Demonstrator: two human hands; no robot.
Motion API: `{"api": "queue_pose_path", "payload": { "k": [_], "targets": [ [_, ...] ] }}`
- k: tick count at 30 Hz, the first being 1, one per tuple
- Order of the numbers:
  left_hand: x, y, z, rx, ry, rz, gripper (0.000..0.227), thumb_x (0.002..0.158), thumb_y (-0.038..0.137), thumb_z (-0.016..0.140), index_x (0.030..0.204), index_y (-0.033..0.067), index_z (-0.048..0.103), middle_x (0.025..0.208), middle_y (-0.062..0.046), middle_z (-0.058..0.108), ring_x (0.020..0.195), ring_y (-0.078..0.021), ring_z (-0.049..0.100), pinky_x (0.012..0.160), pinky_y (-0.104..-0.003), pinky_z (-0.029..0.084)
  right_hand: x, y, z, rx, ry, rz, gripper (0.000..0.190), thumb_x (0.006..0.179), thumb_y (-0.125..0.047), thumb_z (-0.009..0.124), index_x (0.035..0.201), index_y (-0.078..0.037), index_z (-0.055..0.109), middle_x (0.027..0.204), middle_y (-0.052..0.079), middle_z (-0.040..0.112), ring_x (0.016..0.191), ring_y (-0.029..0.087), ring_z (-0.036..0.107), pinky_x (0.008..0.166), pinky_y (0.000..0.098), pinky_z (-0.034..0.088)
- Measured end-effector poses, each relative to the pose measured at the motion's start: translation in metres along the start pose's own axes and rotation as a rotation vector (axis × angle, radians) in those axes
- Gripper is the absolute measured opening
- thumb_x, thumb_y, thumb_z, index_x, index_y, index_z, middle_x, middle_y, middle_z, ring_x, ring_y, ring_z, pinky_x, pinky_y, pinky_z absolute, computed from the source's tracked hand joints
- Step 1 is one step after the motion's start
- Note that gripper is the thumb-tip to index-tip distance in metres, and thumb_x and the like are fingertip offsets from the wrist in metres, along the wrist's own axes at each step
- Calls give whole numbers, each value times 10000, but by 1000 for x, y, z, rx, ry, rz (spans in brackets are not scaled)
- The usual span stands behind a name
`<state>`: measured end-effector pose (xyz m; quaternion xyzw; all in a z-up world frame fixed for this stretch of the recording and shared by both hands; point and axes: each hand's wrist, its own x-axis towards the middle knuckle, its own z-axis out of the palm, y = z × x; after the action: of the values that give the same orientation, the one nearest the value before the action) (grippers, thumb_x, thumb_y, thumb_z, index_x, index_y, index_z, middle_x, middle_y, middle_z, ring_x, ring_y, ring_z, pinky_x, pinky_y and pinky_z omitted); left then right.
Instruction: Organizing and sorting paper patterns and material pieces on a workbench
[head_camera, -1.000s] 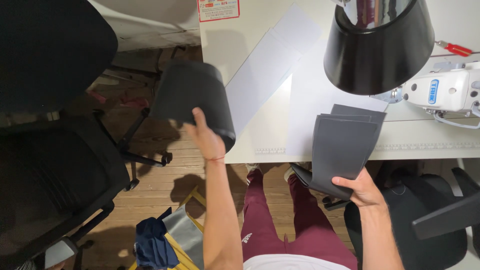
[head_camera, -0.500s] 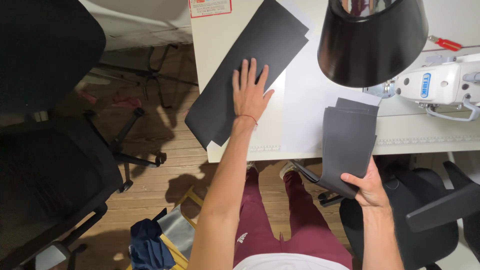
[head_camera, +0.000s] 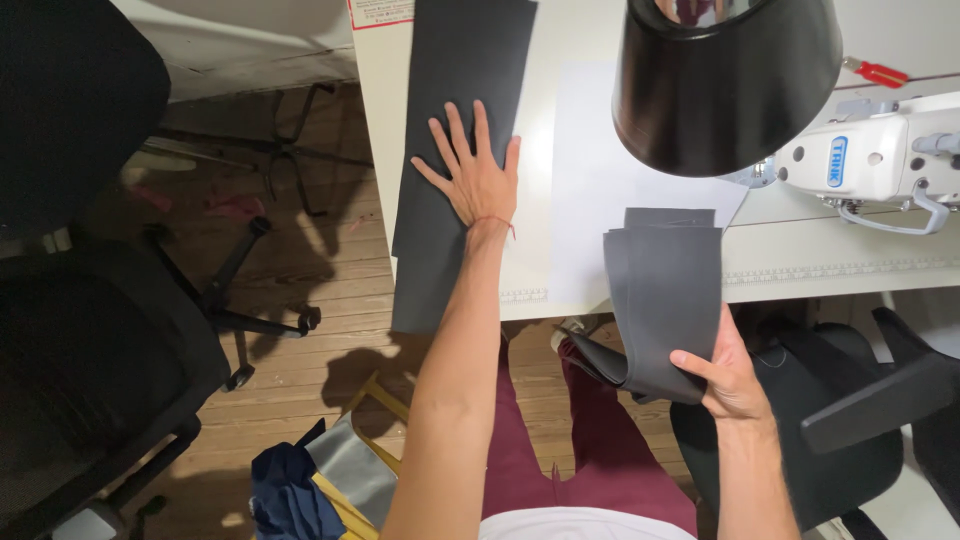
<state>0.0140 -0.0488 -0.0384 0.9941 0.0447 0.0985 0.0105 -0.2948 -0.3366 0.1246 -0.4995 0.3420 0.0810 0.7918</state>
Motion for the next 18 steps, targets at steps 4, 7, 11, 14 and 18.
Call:
{"api": "queue_pose_path", "payload": {
  "k": [4, 7, 11, 14, 18],
  "targets": [
    [9, 4, -24, -92, -185, -96, 860, 1179, 860, 566, 1876, 405, 352, 1975, -9, 232, 1844, -331, 180, 1410, -835, 92, -19, -39, 56, -197, -2, 78, 1141, 786, 5, 791, 1834, -113, 354, 1714, 135, 554, 1566, 297, 550, 1344, 454, 452],
    [-1, -7, -28, -328, -119, -99, 887, 1160, 748, 716, 1870, 319, 403, 1987, -105, 202, 1864, -389, 108, 1451, -812, 9, -11, -33, 54, -215, -8, 81, 1099, 813, 23, 778, 1823, -110, 365, 1707, 124, 559, 1574, 283, 545, 1350, 441, 445],
    [-77, -22, -85, -1127, -165, -82, 390, 1161, 478, 735, 1397, 174, 797, 1449, -131, 720, 1395, -294, 657, 1234, -561, 433, 7, -14, 45, -39, -87, -41, 946, 805, 211, 820, 1647, -131, 557, 1525, 129, 722, 1340, 255, 731, 990, 533, 703],
    [-228, -46, -28, -1548, -688, -168, 387, 1266, 388, 554, 1355, 88, 781, 1302, -171, 814, 1266, -276, 761, 1162, -491, 562, 20, -30, 85, -108, -92, -59, 952, 776, 175, 880, 1615, -132, 552, 1509, 142, 712, 1335, 287, 711, 1081, 536, 669],
    [-149, -44, -208, -1681, -831, -90, 773, 1126, 331, 817, 1761, 53, 474, 1670, -191, 640, 1532, -236, 587, 1365, -526, 445, 43, -35, 132, -367, -142, -191, 938, 870, 4, 928, 1672, -121, 458, 1604, 184, 620, 1476, 359, 596, 1287, 576, 516]
  ]
}}
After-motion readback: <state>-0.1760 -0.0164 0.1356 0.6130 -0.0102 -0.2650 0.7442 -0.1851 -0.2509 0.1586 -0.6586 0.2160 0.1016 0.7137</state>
